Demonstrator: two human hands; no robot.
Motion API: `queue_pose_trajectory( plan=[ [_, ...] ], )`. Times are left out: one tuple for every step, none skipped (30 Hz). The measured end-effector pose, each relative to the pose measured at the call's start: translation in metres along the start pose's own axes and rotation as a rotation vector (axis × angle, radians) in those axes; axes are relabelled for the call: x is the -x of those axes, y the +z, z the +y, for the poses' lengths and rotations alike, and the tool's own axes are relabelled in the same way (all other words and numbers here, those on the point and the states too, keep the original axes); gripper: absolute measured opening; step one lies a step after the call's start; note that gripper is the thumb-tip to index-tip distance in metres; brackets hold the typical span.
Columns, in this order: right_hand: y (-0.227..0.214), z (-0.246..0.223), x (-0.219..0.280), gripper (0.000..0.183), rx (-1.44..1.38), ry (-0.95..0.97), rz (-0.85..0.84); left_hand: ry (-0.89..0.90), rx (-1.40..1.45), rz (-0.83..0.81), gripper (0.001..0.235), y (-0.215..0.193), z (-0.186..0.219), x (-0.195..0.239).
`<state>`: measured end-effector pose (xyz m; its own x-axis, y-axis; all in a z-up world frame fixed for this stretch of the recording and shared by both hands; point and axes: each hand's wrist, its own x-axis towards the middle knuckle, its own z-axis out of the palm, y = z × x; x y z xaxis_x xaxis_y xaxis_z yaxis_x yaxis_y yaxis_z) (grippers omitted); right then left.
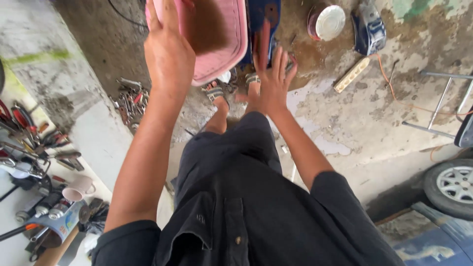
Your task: Cleaning a blue motorcycle fuel tank or body part by wiping it with hands using a cleaning solution from a pink bucket.
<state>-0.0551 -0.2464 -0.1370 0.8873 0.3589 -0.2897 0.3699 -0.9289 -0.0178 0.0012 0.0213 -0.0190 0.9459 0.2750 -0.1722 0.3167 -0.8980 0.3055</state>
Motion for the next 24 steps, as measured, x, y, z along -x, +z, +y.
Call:
queue_pose_trajectory(
  plan=[
    [-0.003, 0.001, -0.006, 0.076, -0.001, -0.001, 0.009, 0.002, -0.002, 0.008, 0.072, 0.005, -0.002, -0.001],
    [-0.006, 0.002, -0.012, 0.094, -0.067, 0.020, -0.033, 0.009, -0.014, 0.011, 0.074, 0.011, -0.004, -0.003],
    [-0.007, 0.000, -0.008, 0.132, -0.132, 0.048, -0.090, 0.019, -0.022, -0.003, 0.076, 0.019, -0.008, 0.003],
    [-0.012, -0.003, -0.021, 0.132, -0.133, 0.055, -0.097, 0.022, -0.021, -0.012, 0.076, 0.015, -0.008, 0.004],
    [-0.019, 0.000, -0.037, 0.128, -0.120, 0.038, -0.086, 0.013, -0.029, -0.014, 0.076, 0.011, -0.003, 0.004],
    [-0.026, 0.003, -0.052, 0.130, -0.108, 0.022, -0.076, 0.004, -0.036, -0.016, 0.075, 0.007, 0.002, 0.004],
    [-0.015, 0.002, -0.040, 0.130, -0.111, 0.028, -0.088, 0.006, -0.037, -0.030, 0.075, 0.007, 0.000, 0.004],
    [-0.005, 0.000, -0.028, 0.125, -0.134, -0.006, 0.065, 0.023, -0.032, -0.022, 0.075, 0.006, -0.002, 0.003],
    [0.004, 0.001, -0.026, 0.126, -0.149, -0.045, 0.238, 0.043, -0.023, 0.008, 0.075, 0.004, -0.003, -0.004],
    [0.001, -0.001, -0.013, 0.126, -0.145, -0.043, 0.247, 0.048, -0.020, 0.015, 0.075, 0.007, -0.001, 0.000],
    [-0.002, -0.004, -0.006, 0.131, -0.120, 0.010, 0.066, 0.038, -0.021, 0.019, 0.077, 0.009, 0.000, 0.001],
    [-0.004, -0.006, 0.001, 0.137, -0.094, 0.063, -0.114, 0.028, -0.022, 0.023, 0.079, 0.011, 0.001, 0.002],
    [-0.016, -0.006, -0.012, 0.137, -0.094, 0.069, -0.126, 0.030, -0.020, 0.010, 0.079, 0.008, 0.003, 0.001],
    [-0.026, -0.006, -0.024, 0.133, -0.071, 0.050, -0.130, -0.007, -0.065, -0.034, 0.074, 0.006, 0.006, 0.001],
    [-0.037, -0.004, -0.039, 0.133, -0.043, 0.026, -0.128, -0.047, -0.107, -0.071, 0.068, 0.005, 0.010, 0.001],
    [-0.027, 0.001, -0.043, 0.133, -0.039, 0.027, -0.133, -0.048, -0.102, -0.076, 0.068, 0.008, 0.010, 0.000],
    [-0.017, 0.002, -0.046, 0.133, -0.058, 0.008, -0.039, -0.006, -0.107, -0.032, 0.066, 0.009, 0.007, 0.000],
    [-0.008, 0.001, -0.048, 0.133, -0.079, -0.011, 0.055, 0.037, -0.112, 0.012, 0.065, 0.008, 0.003, 0.001],
    [-0.011, -0.003, -0.026, 0.133, -0.080, -0.007, 0.052, 0.040, -0.113, 0.009, 0.065, 0.008, 0.003, 0.006],
    [-0.014, -0.007, -0.004, 0.132, -0.113, 0.031, -0.030, 0.036, -0.083, 0.004, 0.073, 0.006, 0.003, 0.011],
    [-0.017, -0.007, 0.001, 0.134, -0.143, 0.059, -0.084, 0.031, -0.054, 0.030, 0.081, 0.004, 0.004, 0.004],
    [-0.026, -0.007, -0.019, 0.134, -0.141, 0.051, -0.057, 0.033, -0.055, 0.057, 0.081, 0.003, 0.004, -0.004],
    [-0.035, -0.008, -0.020, 0.133, -0.119, 0.079, -0.163, 0.027, -0.039, 0.041, 0.076, 0.004, 0.005, 0.001],
    [-0.041, -0.010, -0.021, 0.133, -0.097, 0.106, -0.269, 0.021, -0.023, 0.026, 0.070, 0.006, 0.005, 0.007]
  ],
)
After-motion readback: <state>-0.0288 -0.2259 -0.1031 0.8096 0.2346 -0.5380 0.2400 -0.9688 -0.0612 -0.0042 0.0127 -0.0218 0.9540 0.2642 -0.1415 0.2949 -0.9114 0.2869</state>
